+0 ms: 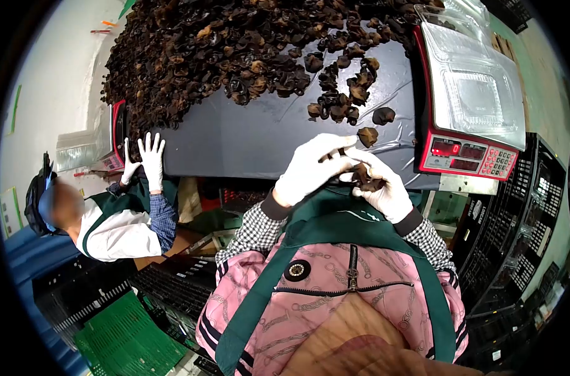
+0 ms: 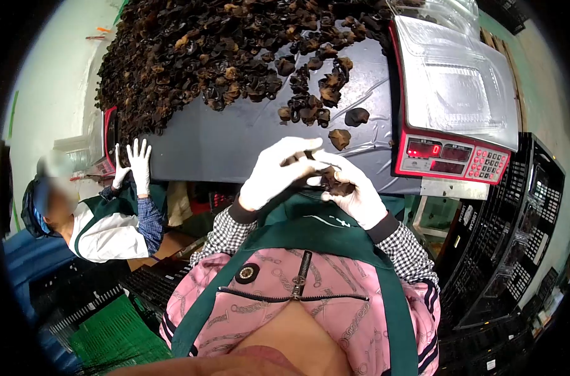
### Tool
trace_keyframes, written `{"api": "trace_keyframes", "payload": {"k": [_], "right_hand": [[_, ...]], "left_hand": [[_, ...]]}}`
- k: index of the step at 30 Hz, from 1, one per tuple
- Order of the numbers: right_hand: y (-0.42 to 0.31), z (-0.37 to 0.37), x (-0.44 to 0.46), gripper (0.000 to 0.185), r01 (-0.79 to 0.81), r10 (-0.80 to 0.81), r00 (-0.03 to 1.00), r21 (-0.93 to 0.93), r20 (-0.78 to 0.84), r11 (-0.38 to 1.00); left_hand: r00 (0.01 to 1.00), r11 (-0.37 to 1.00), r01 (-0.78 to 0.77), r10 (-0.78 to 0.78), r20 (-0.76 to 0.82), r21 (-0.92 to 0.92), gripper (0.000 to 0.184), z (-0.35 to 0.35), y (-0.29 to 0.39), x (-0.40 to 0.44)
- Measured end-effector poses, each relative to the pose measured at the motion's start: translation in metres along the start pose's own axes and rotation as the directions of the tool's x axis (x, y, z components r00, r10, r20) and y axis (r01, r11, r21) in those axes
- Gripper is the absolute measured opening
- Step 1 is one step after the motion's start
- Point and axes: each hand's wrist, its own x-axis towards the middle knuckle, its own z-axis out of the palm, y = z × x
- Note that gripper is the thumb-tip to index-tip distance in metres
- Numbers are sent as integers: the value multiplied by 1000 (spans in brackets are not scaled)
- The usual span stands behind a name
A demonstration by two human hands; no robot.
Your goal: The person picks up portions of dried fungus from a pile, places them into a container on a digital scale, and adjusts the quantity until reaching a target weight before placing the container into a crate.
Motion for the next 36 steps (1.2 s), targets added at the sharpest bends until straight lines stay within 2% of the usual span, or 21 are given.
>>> {"api": "trace_keyframes", "payload": {"k": [2,3,4,5,8,9,10,11,12,14,15,18,19,22,23,24,26,30,32,34,36], "right_hand": [[5,-9,-6,29,42,-45,987,-23,-151,999],[5,-13,-9,27,48,-58,980,-53,-193,997],[4,-15,-13,26,52,-70,970,-83,-234,995],[3,-13,-17,26,54,-78,957,-92,-278,994],[-5,-3,-22,21,69,-272,884,-469,-381,880],[-6,-1,-19,19,99,-406,831,-617,-380,781],[-6,-3,-11,26,173,-625,737,-821,-258,544],[-13,0,-2,32,226,-789,614,-955,-15,194],[-23,3,8,39,215,-839,473,-959,269,-186],[-44,5,26,51,109,-783,445,-894,434,-434],[-49,13,31,57,-33,-758,524,-880,388,-474],[-53,-9,53,55,-219,-656,708,-803,261,-555],[-53,-18,61,43,-221,-657,696,-784,290,-580],[-49,-22,62,30,-65,-727,561,-855,396,-515],[-46,-19,57,22,30,-796,478,-912,372,-409],[-43,-13,47,23,53,-827,514,-971,228,-234],[-32,-22,41,25,121,-852,501,-987,153,-106],[-16,-19,23,25,236,-764,636,-916,-106,324],[-16,-14,18,18,251,-752,646,-894,-130,371],[-17,-11,16,15,261,-764,630,-888,-140,378],[-23,-12,21,19,263,-796,591,-901,-133,346]], "left_hand": [[945,910,-283,318,-71,302,33,6,-14,22],[855,707,-427,518,-3,564,33,12,-23,33],[816,589,-466,574,65,660,37,22,-27,44],[834,617,-448,548,55,647,38,32,-30,50],[876,696,-420,480,59,582,30,44,-34,61],[884,731,-418,465,56,540,28,43,-32,60],[894,765,-409,444,52,497,25,42,-30,57],[907,764,-376,420,38,525,21,40,-26,53],[893,725,-392,448,45,566,21,35,-23,54],[863,642,-417,501,59,644,22,22,-17,55],[857,642,-381,516,-7,666,22,17,-7,61],[764,608,-350,626,-159,712,21,7,1,93],[739,592,-355,652,-170,724,21,6,-7,108],[865,696,-462,491,105,550,20,10,-15,119],[765,526,-557,626,150,643,22,19,-23,110],[832,533,-491,522,188,689,24,26,-16,96],[795,437,-515,566,219,738,27,29,-11,74],[816,531,-491,558,152,690,31,12,-28,48],[840,626,-472,533,102,621,27,-2,-11,41],[866,770,-380,490,-94,512,24,-8,-4,36],[945,953,-162,225,-236,257,24,-17,3,36]]}}
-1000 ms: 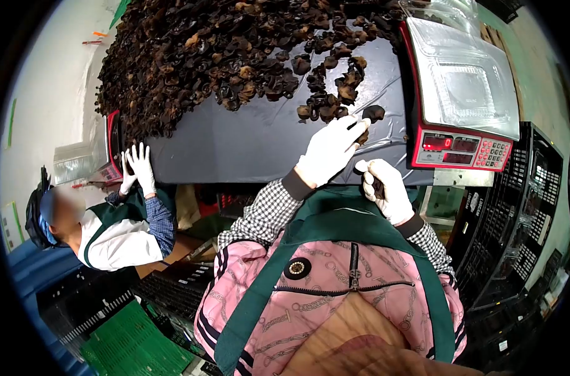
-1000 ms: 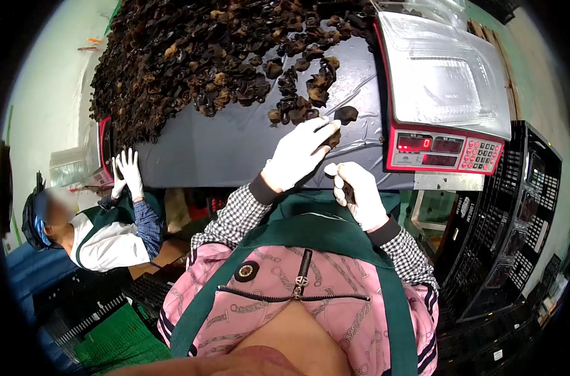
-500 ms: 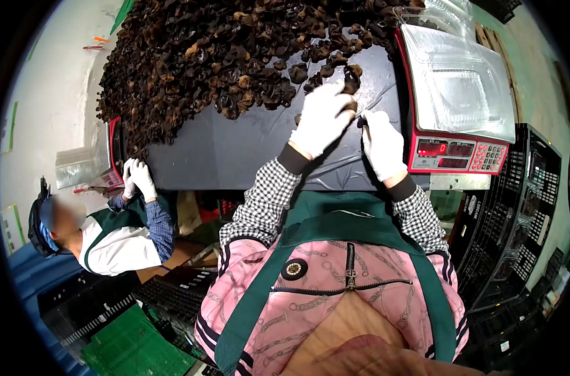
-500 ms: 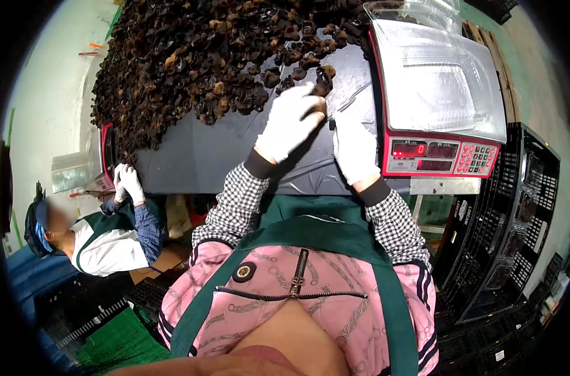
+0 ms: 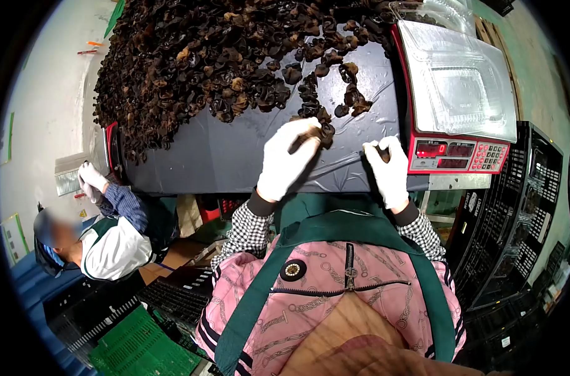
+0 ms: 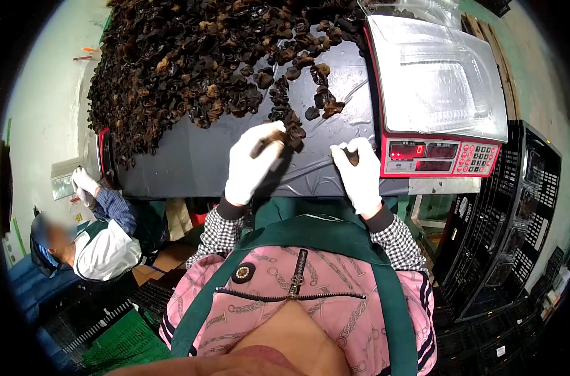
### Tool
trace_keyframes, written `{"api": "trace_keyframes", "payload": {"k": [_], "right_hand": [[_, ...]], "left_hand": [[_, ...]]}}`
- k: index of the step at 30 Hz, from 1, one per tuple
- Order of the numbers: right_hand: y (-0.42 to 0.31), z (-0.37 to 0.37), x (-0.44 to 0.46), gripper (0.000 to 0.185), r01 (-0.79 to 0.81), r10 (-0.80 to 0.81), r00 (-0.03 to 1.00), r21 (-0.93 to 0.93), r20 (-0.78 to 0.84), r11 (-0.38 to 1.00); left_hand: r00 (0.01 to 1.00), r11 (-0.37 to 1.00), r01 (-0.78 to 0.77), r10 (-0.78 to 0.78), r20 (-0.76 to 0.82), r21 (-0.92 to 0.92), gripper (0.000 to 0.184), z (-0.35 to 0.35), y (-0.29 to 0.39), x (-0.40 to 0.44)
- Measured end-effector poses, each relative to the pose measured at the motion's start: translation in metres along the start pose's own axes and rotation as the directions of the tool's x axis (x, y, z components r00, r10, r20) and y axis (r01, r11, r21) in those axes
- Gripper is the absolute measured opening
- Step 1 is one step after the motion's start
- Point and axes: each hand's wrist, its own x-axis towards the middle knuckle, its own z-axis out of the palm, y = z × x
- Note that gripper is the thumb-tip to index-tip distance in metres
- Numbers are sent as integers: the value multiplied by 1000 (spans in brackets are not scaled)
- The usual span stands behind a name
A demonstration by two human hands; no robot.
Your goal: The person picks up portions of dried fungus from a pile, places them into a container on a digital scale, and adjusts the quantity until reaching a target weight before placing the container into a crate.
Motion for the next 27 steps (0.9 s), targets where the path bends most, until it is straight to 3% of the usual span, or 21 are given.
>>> {"api": "trace_keyframes", "payload": {"k": [1,2,4,7,10,11,14,16,18,19,20,22,24,25,27], "right_hand": [[4,5,8,26,86,-87,995,-24,-41,996],[6,1,16,19,119,-133,991,-334,-18,935],[-8,12,36,29,290,-340,939,-426,-45,857],[-16,17,60,42,369,-410,907,-648,95,666],[10,22,77,40,346,-362,915,-806,177,480],[21,22,78,27,401,-459,874,-773,162,491],[14,17,65,19,366,-400,907,-717,131,593],[14,10,53,19,424,-451,878,-696,158,580],[8,2,33,20,362,-340,923,-704,180,611],[8,1,26,26,399,-372,909,-658,190,638],[4,0,15,37,402,-385,904,-670,184,624],[-33,-6,2,42,392,-359,918,-524,169,756],[-86,-23,7,35,403,-394,911,-446,118,799],[-102,-35,18,27,489,-535,843,-495,56,718],[-123,-66,41,18,446,-617,779,-593,-111,670]], "left_hand": [[993,981,104,-111,-29,-165,24,-2,-3,2],[974,924,198,-223,-40,-327,24,-3,-6,4],[964,877,200,-255,-71,-437,25,-8,-12,9],[940,745,203,-329,-86,-635,23,-13,-23,11],[936,526,194,-352,-4,-828,23,-16,-31,6],[932,517,209,-361,9,-830,24,-16,-30,4],[926,461,212,-377,26,-862,25,-15,-32,-1],[927,439,221,-372,48,-871,26,-13,-34,-3],[930,433,224,-362,59,-873,26,-8,-32,-4],[932,428,233,-355,75,-873,26,-6,-27,-3],[936,446,234,-345,76,-864,26,-3,-22,-1],[943,481,232,-325,74,-846,27,6,-9,6],[953,549,230,-296,70,-804,25,16,13,23],[970,622,214,-227,89,-753,26,21,25,34],[993,751,108,-57,99,-652,27,30,67,56]]}}
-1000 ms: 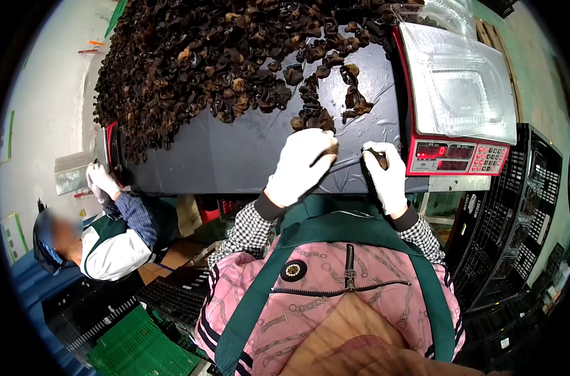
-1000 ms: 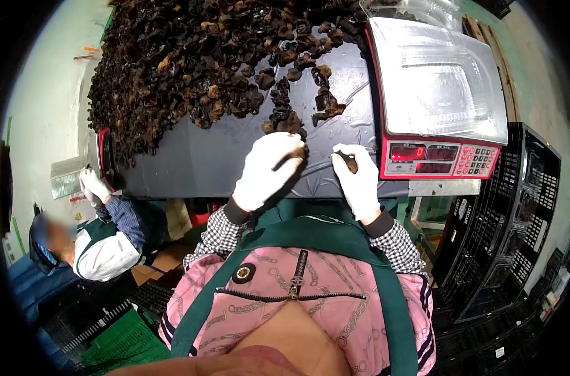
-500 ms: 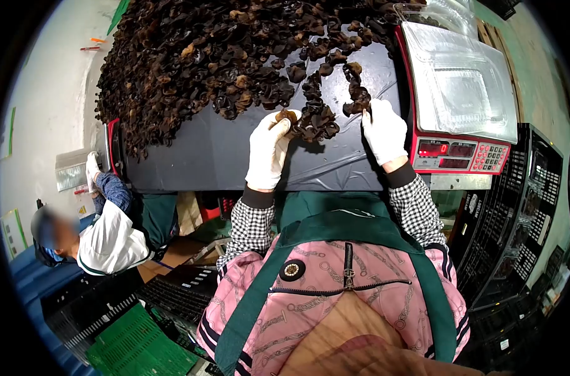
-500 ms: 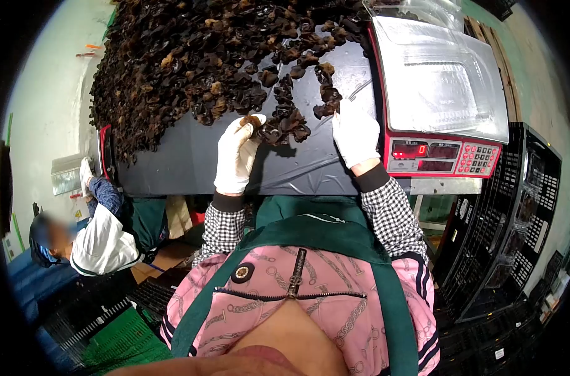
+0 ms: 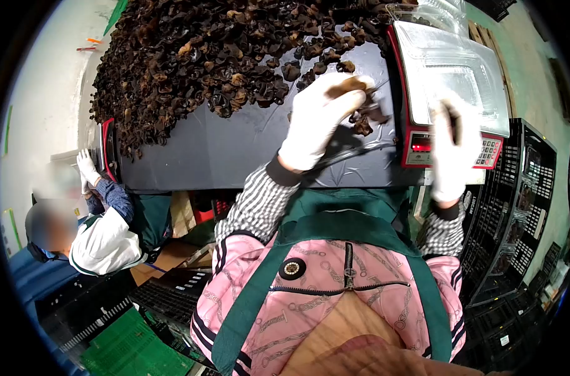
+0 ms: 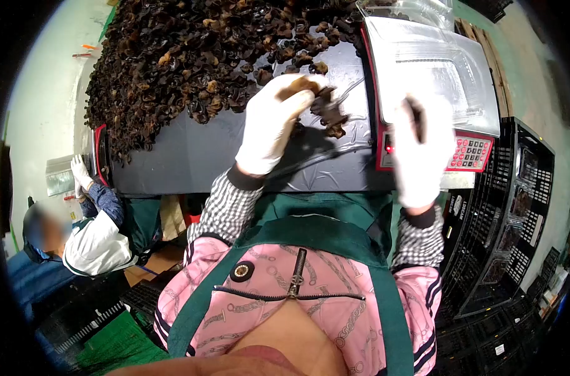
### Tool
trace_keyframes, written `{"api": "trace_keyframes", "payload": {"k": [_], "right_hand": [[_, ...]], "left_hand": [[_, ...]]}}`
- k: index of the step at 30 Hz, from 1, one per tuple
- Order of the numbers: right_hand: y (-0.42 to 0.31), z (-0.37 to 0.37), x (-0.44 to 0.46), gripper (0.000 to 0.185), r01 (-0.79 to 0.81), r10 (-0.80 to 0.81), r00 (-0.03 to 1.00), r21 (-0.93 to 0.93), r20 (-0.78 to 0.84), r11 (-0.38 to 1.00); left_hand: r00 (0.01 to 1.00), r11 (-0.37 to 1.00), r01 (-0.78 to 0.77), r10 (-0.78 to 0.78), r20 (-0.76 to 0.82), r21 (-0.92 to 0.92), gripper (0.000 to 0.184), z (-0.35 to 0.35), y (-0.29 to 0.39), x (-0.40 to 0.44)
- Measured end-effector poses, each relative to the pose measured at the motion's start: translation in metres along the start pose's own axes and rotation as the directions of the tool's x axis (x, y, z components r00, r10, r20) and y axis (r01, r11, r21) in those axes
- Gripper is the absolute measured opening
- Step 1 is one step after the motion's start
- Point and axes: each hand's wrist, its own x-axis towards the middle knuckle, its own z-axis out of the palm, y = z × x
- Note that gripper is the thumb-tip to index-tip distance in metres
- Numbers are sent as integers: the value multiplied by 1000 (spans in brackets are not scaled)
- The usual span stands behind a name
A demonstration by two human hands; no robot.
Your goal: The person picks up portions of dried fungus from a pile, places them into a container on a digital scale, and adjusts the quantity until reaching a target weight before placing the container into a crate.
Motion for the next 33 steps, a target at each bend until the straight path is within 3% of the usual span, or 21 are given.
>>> {"api": "trace_keyframes", "payload": {"k": [1,3,5,7,8,9,11,12,13,15,16,17,19,21,22,24,25,27,30,33], "right_hand": [[8,-7,20,16,15,-15,998,-8,-63,1000],[26,-14,48,19,-52,55,991,22,-121,998],[62,-13,64,22,-92,94,992,32,-88,995],[83,-9,71,25,-102,98,994,-77,-54,992],[94,-8,71,26,-80,81,997,-83,8,993],[95,-9,69,29,-126,135,989,-133,60,983],[93,-10,65,33,-181,185,975,-41,124,983],[93,-11,63,34,-211,213,965,-29,153,977],[97,-10,59,34,-243,232,961,56,147,969],[95,-11,56,34,21,-15,999,-236,29,972],[83,-13,53,35,53,-64,997,-220,-45,974],[61,-16,49,35,85,-123,986,-294,-112,952],[30,-15,27,32,52,-88,967,-151,-237,987],[12,-4,-1,30,83,-61,991,187,-120,979],[10,1,-19,29,152,-152,988,25,-3,988],[-6,28,-43,27,100,-150,957,204,247,974],[-8,44,-54,27,129,-206,935,266,290,955],[4,76,-83,29,84,-202,897,296,394,951],[16,104,-98,34,121,-227,837,236,498,964],[25,113,-94,36,210,-218,889,64,404,976]], "left_hand": [[995,994,-83,79,60,73,27,20,12,8],[953,959,-281,284,105,-46,31,59,0,34],[786,700,-611,592,178,370,34,88,-7,59],[832,774,-553,531,160,307,34,111,-25,70],[794,749,-608,579,186,264,34,117,-38,76],[775,679,-632,551,310,372,39,115,-37,76],[736,529,-670,566,371,521,45,118,-37,65],[685,385,-691,618,385,611,49,115,-34,54],[668,385,-697,655,352,605,50,111,-35,44],[592,282,-721,725,352,633,46,91,-53,32],[663,356,-708,633,400,610,41,69,-40,23],[737,336,-599,588,335,727,37,56,-28,13],[804,284,-428,554,218,858,41,8,-63,8],[861,195,-265,488,141,945,41,-41,-81,-10],[858,175,-227,502,111,958,39,-65,-94,-20],[865,199,-144,501,26,969,35,-100,-98,-42],[914,289,-97,404,-30,953,33,-114,-91,-49],[875,233,31,464,-139,972,30,-131,-95,-71],[852,342,91,460,-251,935,28,-143,-92,-87],[786,387,12,566,-248,922,23,-130,-80,-86]]}}
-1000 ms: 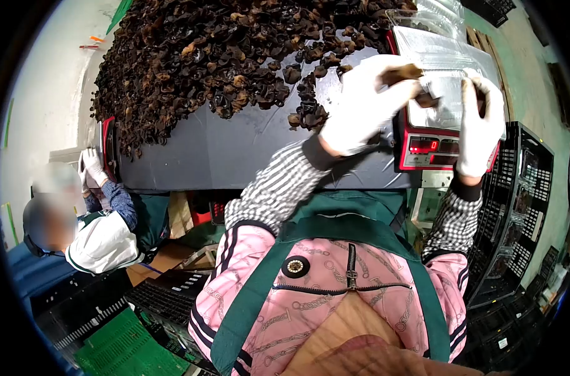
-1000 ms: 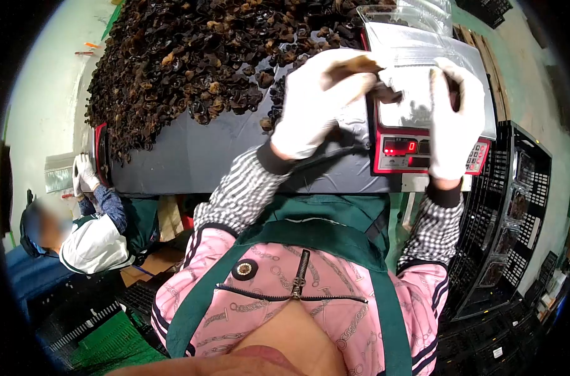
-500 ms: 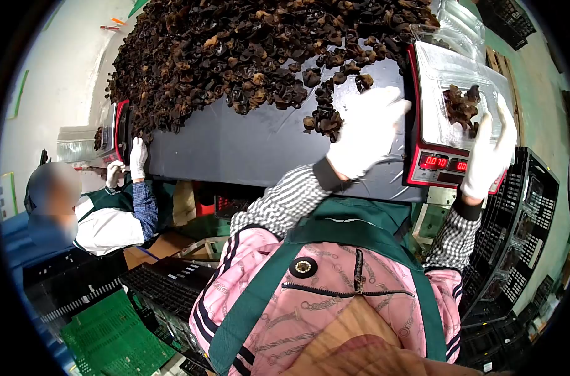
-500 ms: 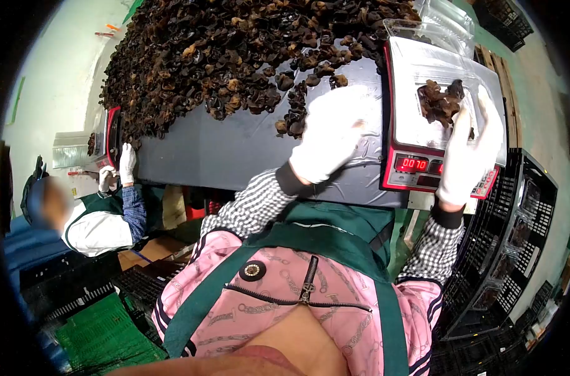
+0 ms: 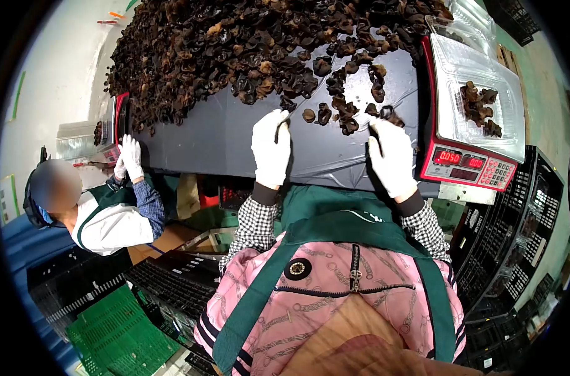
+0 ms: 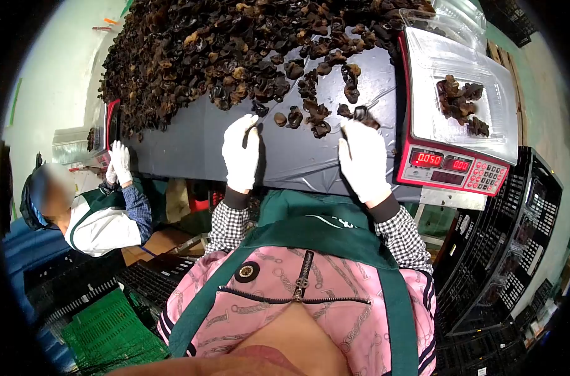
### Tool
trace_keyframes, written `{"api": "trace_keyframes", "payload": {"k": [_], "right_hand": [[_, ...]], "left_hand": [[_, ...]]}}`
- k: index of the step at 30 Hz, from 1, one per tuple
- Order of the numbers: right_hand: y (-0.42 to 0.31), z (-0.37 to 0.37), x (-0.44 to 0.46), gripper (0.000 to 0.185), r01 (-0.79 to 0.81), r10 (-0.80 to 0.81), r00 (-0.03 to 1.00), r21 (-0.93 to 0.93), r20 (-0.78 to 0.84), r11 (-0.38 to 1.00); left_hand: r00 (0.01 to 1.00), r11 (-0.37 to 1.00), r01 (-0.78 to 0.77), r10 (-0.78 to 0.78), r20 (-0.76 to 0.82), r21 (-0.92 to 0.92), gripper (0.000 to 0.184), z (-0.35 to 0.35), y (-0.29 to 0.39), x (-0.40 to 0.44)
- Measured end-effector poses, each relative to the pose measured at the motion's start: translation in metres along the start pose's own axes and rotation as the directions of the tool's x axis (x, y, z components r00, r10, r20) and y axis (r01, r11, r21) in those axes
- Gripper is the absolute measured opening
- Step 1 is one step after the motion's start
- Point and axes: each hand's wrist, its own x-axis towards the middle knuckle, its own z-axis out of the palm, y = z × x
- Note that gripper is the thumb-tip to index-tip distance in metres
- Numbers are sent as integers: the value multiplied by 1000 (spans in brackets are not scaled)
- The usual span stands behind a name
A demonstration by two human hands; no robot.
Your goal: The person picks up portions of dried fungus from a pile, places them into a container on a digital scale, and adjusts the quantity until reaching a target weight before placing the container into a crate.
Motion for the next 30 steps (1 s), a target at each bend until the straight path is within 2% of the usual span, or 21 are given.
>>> {"api": "trace_keyframes", "payload": {"k": [2,4,7,8,10,11,14,16,17,18,19,20,22,23,25,26,29,30], "right_hand": [[-5,-9,8,39,-45,43,999,-131,-22,990],[-4,-7,9,39,-27,22,998,-85,-58,996],[-15,3,12,38,4,-4,1000,-46,10,999],[-23,4,17,38,-29,32,996,-44,78,999],[-17,26,17,38,28,-27,999,-54,29,998],[-15,31,18,30,-13,17,998,-78,54,997],[-1,37,9,20,-21,25,997,46,-73,999],[-1,29,5,12,-86,97,991,121,-95,989],[-2,25,1,11,-207,224,974,242,-43,948],[-4,20,-2,10,-325,339,941,351,23,878],[-9,14,-2,9,-394,411,909,483,77,782],[-9,9,-3,9,-424,440,887,623,140,658],[-2,7,-10,8,-628,556,712,742,428,234],[-2,4,-16,11,-572,505,722,818,473,51],[-9,-5,-17,14,-528,453,711,834,538,-161],[-12,-7,-18,16,-501,422,708,824,567,-266],[-23,-18,-13,26,-456,383,698,788,605,-414],[-27,-20,-11,28,-440,378,687,769,621,-464]], "left_hand": [[999,997,-33,33,-4,-72,21,5,17,4],[985,984,-171,171,-10,-50,21,20,24,6],[968,971,-234,237,79,-39,26,43,39,11],[960,968,-252,252,124,-15,28,46,49,15],[947,956,-291,283,150,34,31,60,51,15],[943,952,-307,301,144,17,29,67,44,14],[945,951,-309,308,114,-4,20,67,37,15],[961,965,-255,260,90,-62,16,59,35,12],[972,970,-211,221,77,-120,14,55,33,10],[981,970,-166,180,67,-177,13,51,33,8],[996,963,-45,63,61,-264,9,46,36,4],[965,897,203,-116,234,-393,9,38,36,1],[824,678,538,-299,481,-501,11,22,40,0],[829,695,527,-293,476,-489,11,19,41,-4],[839,727,503,-280,466,-468,11,17,44,-13],[888,811,378,-179,424,-447,11,15,47,-16],[915,926,128,28,402,-357,12,19,47,-31],[923,924,125,25,383,-361,10,18,50,-31]]}}
